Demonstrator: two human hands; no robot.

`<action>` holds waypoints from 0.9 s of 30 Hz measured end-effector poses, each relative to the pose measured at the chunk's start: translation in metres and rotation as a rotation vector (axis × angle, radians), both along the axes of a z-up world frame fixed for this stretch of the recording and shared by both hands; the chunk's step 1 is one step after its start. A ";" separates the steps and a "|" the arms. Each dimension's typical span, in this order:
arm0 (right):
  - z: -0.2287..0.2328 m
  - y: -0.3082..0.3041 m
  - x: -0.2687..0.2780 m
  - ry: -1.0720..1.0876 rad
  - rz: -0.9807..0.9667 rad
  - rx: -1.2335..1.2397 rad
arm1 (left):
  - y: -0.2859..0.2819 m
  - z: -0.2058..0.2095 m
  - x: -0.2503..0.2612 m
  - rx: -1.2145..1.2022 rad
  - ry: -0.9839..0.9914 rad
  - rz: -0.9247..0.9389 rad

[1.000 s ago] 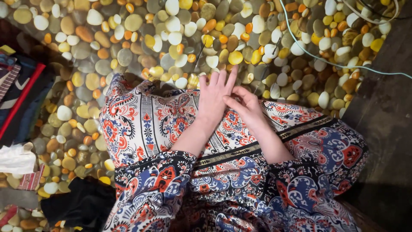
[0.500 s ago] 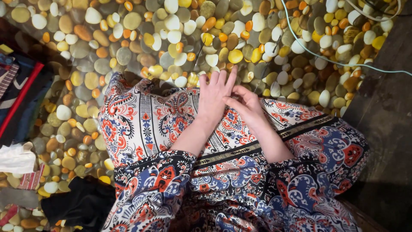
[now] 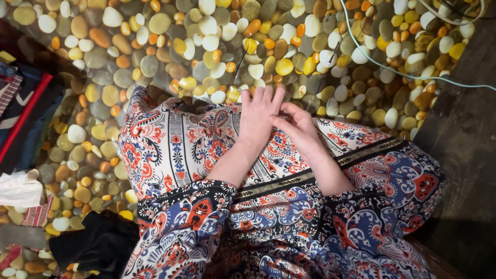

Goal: The person folds a patterned shirt by hand on a pebble-patterned floor and then folds a dark blue long-sleeved shirt.

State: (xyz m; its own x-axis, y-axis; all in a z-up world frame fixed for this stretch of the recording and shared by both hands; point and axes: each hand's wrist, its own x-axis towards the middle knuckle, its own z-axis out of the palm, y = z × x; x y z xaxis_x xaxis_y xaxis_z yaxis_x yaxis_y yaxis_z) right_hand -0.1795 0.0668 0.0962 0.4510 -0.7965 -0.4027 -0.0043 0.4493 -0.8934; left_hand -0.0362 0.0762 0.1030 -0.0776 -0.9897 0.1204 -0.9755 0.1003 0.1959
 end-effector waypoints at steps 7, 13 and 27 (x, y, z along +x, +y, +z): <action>0.002 -0.009 -0.002 0.098 -0.119 0.071 | 0.002 -0.029 0.000 0.284 0.006 0.061; -0.006 -0.008 -0.004 0.089 -0.085 0.031 | 0.007 -0.045 -0.004 0.312 0.052 0.068; -0.005 -0.007 0.000 0.095 -0.086 0.046 | 0.012 -0.050 -0.005 0.266 0.130 0.047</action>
State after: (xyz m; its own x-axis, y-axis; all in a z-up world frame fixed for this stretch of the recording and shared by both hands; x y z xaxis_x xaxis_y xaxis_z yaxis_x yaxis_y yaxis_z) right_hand -0.1799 0.0602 0.0908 0.3400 -0.8104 -0.4771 -0.0478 0.4917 -0.8694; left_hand -0.0412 0.0879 0.0527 -0.0322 -0.9899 -0.1381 -0.9430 -0.0157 0.3325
